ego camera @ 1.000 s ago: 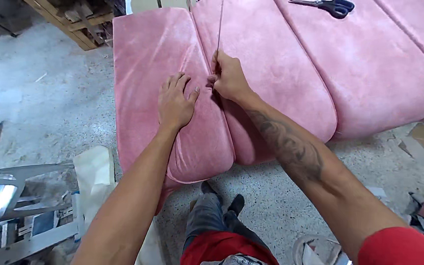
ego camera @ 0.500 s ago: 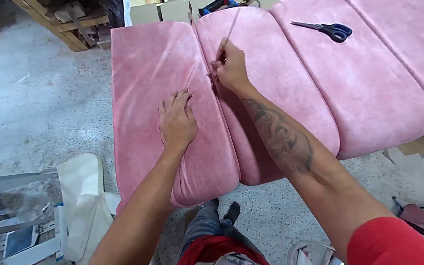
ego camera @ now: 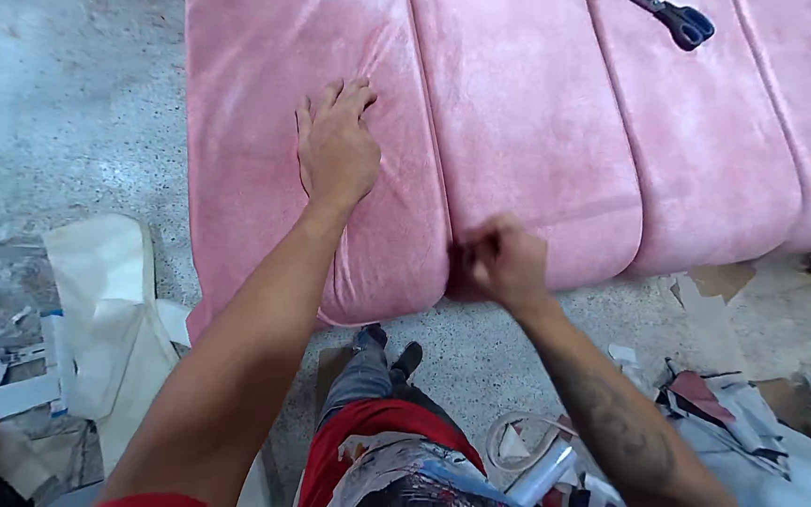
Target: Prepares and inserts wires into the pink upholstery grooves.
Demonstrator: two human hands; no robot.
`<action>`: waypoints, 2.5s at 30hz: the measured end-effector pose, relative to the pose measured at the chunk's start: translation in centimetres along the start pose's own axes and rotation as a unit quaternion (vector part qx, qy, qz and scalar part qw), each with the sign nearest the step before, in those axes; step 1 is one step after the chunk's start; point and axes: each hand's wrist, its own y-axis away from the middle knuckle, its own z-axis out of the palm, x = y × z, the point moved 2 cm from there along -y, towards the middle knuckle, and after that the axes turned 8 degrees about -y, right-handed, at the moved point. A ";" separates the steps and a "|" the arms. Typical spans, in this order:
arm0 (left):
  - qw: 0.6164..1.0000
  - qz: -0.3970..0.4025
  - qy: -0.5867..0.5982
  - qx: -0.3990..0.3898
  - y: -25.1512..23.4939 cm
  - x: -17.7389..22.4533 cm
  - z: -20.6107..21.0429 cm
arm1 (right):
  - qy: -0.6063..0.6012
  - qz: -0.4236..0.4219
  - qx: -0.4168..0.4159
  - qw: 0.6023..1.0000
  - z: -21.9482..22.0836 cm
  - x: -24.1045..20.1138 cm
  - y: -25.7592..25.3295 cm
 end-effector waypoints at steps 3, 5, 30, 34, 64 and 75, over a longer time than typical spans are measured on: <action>1.000 0.012 0.004 -0.007 0.4 -0.1 0.0 | -0.037 0.001 0.035 0.999 0.7 1.9 -6.7; 1.000 0.013 0.005 -0.004 1.2 -0.2 0.0 | -0.136 0.036 0.079 0.987 -0.5 2.0 -7.4; 0.999 0.031 -0.040 0.017 0.7 1.2 -0.1 | -0.093 -0.009 0.147 0.985 1.9 -0.3 8.0; 0.999 0.022 -0.043 0.002 1.0 0.4 0.1 | -0.137 0.078 0.177 0.972 -2.2 -1.1 5.4; 0.985 0.167 -0.022 -0.029 9.3 16.0 3.4 | -0.055 0.189 0.191 0.962 -20.5 13.4 15.0; 0.989 0.069 -0.112 -0.072 12.4 24.6 8.2 | -0.051 0.076 -0.039 0.995 -23.0 19.9 2.2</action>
